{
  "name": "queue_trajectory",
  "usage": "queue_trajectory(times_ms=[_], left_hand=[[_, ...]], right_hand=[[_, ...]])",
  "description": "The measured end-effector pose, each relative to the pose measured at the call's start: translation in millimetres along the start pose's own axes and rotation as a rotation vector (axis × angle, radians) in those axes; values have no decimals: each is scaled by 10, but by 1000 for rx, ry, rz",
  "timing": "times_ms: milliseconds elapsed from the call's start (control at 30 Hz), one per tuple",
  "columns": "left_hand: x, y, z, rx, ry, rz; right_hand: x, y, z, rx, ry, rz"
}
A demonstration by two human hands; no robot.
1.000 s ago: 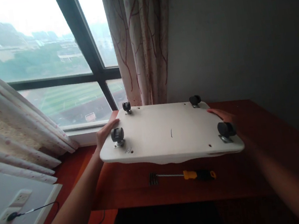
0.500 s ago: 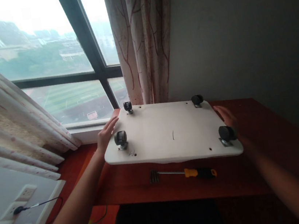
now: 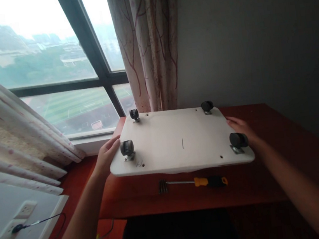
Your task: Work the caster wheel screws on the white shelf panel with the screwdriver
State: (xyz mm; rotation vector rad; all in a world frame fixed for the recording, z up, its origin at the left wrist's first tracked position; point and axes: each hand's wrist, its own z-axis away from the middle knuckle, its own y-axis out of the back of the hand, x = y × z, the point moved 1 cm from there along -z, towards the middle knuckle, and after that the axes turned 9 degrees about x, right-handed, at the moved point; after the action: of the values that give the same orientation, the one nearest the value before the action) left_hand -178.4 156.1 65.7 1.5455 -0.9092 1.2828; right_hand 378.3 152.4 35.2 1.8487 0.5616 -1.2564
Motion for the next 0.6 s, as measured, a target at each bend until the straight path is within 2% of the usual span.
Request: queue_trajectory(times_ms=[200, 400, 500, 600], left_hand=[[60, 0, 34, 9, 79, 83], [58, -32, 37, 23, 103, 121], [56, -9, 92, 31, 107, 115], [39, 96, 214, 103, 60, 47]], right_hand=[[-88, 17, 75, 7, -29, 4], [-183, 10, 144, 17, 2, -38], [-195, 48, 170, 60, 16, -60], [-240, 196, 283, 147, 41, -90]])
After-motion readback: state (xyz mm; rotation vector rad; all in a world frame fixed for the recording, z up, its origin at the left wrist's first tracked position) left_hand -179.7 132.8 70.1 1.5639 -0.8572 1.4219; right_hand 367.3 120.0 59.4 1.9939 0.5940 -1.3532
